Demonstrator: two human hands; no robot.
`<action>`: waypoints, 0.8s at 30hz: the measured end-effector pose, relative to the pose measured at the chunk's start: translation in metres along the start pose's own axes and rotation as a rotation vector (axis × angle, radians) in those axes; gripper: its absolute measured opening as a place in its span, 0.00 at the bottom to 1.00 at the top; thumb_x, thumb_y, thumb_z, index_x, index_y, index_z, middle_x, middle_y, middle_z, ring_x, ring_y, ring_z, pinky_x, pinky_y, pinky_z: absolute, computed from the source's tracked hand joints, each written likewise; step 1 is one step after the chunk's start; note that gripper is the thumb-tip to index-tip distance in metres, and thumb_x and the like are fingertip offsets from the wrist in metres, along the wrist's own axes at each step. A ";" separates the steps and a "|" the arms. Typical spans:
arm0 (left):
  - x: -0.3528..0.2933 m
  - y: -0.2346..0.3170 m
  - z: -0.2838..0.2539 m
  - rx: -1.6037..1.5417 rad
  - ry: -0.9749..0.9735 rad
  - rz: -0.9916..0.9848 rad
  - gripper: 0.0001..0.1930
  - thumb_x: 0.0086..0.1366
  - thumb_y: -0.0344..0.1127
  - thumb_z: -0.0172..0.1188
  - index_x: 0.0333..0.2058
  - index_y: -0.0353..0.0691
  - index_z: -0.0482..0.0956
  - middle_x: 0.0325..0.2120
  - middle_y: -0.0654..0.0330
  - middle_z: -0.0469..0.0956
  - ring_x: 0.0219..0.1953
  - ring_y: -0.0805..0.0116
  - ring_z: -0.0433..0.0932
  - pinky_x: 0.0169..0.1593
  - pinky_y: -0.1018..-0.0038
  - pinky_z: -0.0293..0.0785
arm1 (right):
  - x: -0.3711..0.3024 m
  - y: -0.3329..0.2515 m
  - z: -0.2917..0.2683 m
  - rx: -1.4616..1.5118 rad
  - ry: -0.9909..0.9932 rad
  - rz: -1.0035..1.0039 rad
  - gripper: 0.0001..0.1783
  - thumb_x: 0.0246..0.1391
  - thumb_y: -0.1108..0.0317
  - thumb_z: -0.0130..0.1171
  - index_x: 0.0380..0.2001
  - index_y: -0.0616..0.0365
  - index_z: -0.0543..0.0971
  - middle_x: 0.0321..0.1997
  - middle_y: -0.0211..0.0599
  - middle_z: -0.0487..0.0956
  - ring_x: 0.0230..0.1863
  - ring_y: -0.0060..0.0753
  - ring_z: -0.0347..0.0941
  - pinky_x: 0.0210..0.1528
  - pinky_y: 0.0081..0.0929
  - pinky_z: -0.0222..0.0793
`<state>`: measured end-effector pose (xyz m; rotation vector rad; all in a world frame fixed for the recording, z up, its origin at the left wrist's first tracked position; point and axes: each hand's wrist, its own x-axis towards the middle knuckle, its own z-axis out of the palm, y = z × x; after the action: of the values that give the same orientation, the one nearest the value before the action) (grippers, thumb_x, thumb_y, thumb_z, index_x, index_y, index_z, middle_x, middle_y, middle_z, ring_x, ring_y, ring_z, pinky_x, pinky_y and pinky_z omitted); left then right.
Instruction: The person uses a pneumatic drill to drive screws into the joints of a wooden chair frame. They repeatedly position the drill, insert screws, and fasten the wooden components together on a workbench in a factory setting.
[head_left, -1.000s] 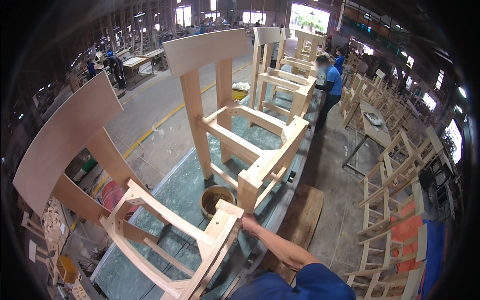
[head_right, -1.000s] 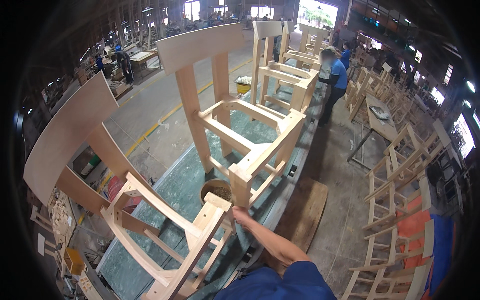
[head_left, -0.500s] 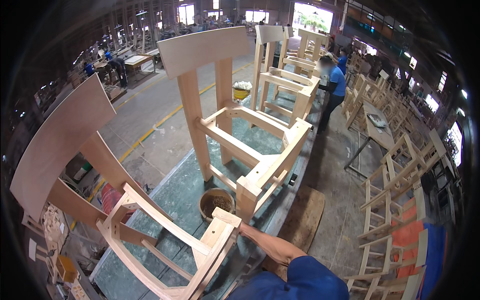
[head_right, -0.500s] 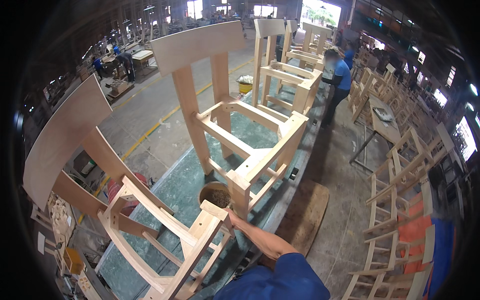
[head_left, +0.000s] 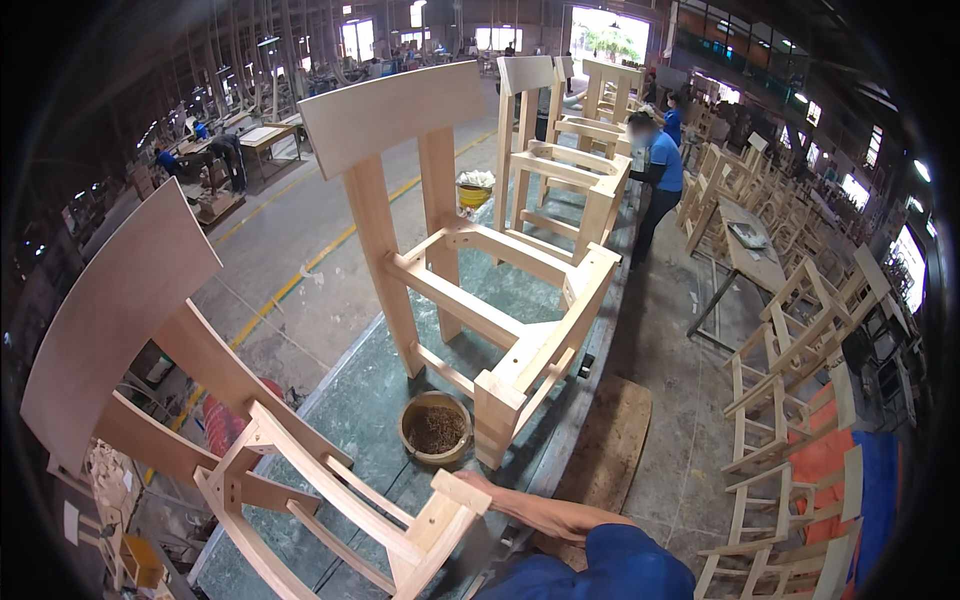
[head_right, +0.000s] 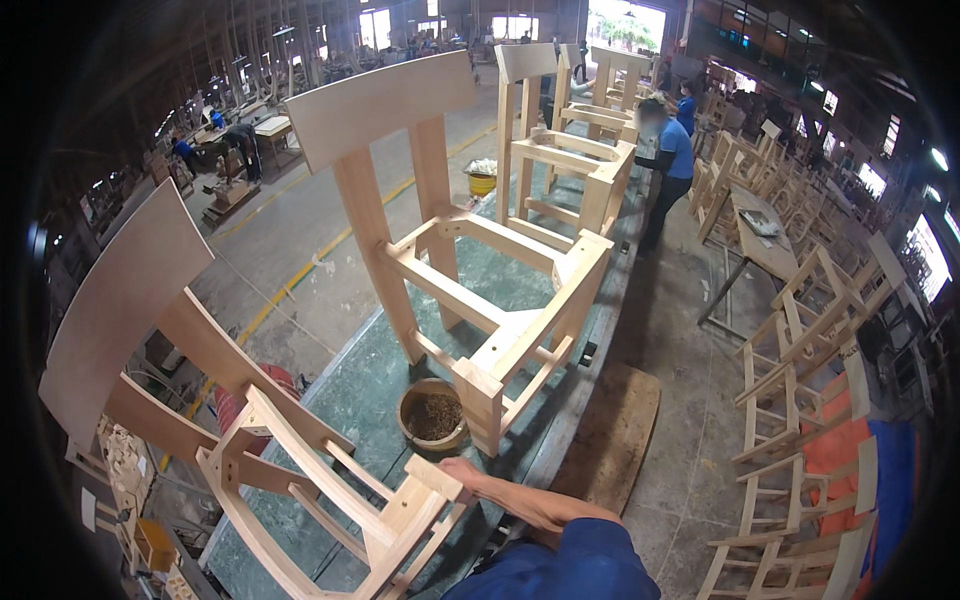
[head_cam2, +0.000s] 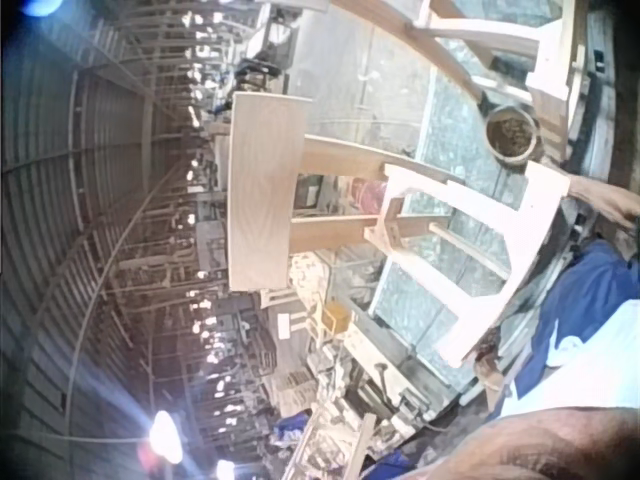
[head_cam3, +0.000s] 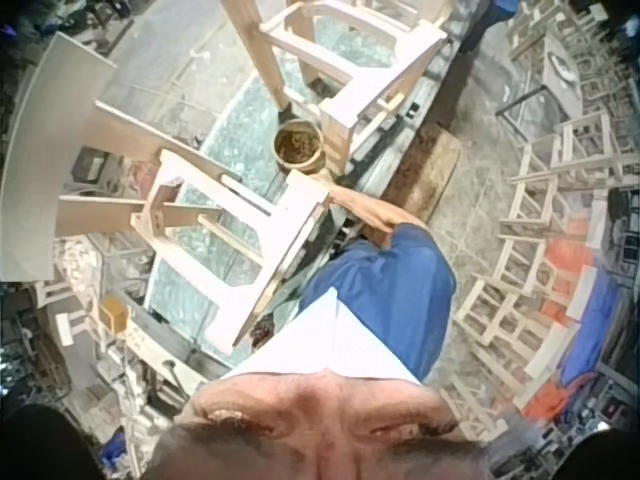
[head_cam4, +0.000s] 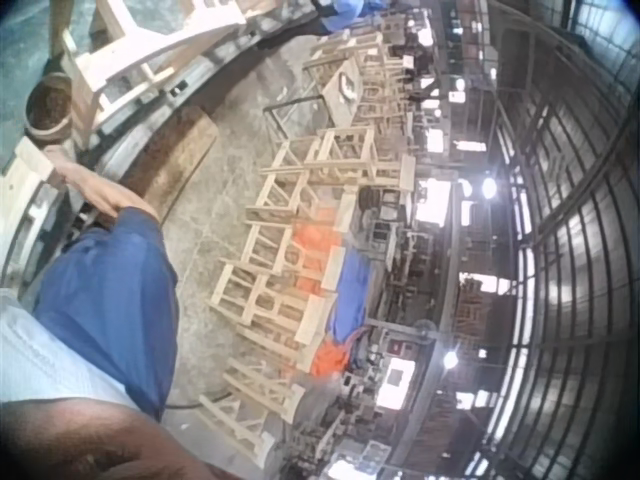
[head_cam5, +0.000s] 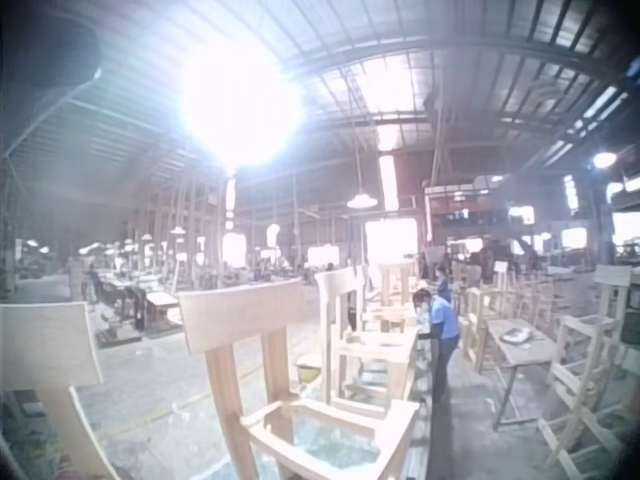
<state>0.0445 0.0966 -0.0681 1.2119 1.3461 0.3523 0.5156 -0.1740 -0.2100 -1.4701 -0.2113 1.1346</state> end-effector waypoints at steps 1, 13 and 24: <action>-0.001 0.000 -0.008 0.031 0.017 0.014 0.33 0.53 0.36 0.54 0.61 0.40 0.64 0.54 0.43 0.68 0.47 0.52 0.68 0.49 0.54 0.66 | -0.004 -0.002 0.007 -0.104 0.012 0.017 0.16 0.60 0.56 0.58 0.35 0.58 0.84 0.32 0.30 0.83 0.35 0.21 0.77 0.37 0.28 0.72; -0.024 0.037 -0.055 0.274 0.130 0.166 0.32 0.55 0.36 0.53 0.61 0.41 0.65 0.55 0.44 0.68 0.49 0.54 0.66 0.52 0.55 0.63 | 0.099 -0.050 0.018 -0.874 0.364 -0.144 0.19 0.50 0.56 0.61 0.39 0.59 0.81 0.44 0.55 0.80 0.48 0.57 0.76 0.51 0.49 0.71; -0.048 0.058 -0.059 0.391 0.211 0.201 0.31 0.56 0.36 0.52 0.61 0.41 0.66 0.56 0.44 0.68 0.52 0.56 0.65 0.55 0.55 0.61 | 0.139 -0.042 0.005 -0.926 0.471 -0.191 0.23 0.46 0.67 0.58 0.48 0.61 0.76 0.52 0.61 0.71 0.54 0.63 0.70 0.56 0.51 0.68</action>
<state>0.0052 0.1088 0.0186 1.6807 1.5239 0.3777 0.6020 -0.0627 -0.2449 -2.4183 -0.5803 0.4921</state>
